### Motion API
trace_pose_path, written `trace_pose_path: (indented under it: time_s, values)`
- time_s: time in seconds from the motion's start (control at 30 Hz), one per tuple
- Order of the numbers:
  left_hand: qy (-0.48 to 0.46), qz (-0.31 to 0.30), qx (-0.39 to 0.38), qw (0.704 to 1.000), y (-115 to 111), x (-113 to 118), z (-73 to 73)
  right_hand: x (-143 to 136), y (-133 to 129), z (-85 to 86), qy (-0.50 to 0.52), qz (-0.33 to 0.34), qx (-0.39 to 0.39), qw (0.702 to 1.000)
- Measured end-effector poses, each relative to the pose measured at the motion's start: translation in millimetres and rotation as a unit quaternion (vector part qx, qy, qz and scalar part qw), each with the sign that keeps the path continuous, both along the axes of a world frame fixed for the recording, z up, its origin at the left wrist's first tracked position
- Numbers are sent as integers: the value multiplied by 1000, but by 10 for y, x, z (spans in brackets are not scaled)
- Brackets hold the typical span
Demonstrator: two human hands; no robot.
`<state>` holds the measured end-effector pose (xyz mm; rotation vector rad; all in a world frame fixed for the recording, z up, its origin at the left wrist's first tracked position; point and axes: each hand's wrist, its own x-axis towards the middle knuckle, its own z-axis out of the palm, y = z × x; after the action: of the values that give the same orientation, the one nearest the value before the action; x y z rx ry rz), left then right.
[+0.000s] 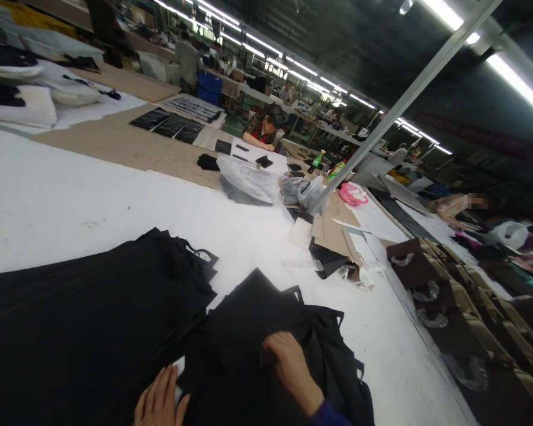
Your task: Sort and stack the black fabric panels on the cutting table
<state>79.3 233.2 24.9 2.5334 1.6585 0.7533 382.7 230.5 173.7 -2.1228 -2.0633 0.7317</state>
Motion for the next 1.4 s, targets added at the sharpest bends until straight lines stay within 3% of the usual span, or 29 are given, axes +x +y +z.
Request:
trace_pose_path:
  time_s: [0.07,0.13,0.23,0.33,0.43,0.57,0.67,0.8,0.97,1.2,1.33,1.4]
  values:
    - [6,-10,-15,1000,-5,0,54,35,-209,211,32,3,-9,999]
    - [11,-5,-22,1000,-14,4,91,87,-248,437,75,19,-6,997]
    - [18,2,-25,1000,-29,1,100,178,36,616,102,23,20,994]
    - [26,-11,-24,999,-30,-18,53,272,567,424,23,-6,21,1000]
    - [32,-20,-3,999,-10,-35,-16,349,1046,-19,-61,-66,-13,996]
    - [36,-12,23,999,18,-44,-56,437,1329,-478,-85,-162,-42,982]
    - [43,-12,18,999,14,-46,-34,515,1378,-568,-40,-181,-92,978]
    - [50,1,-2,999,-15,-42,13,528,1368,-494,2,-127,-115,985]
    - [53,17,-19,998,-44,-32,79,393,991,-240,48,-81,-59,994]
    - [16,24,-37,999,-99,-18,132,334,-180,486,117,-22,5,993]
    - [-73,23,-85,993,-67,-98,171,255,-582,875,107,-24,13,994]
    - [-165,39,-142,975,-7,-148,335,203,-662,984,99,-22,26,995]
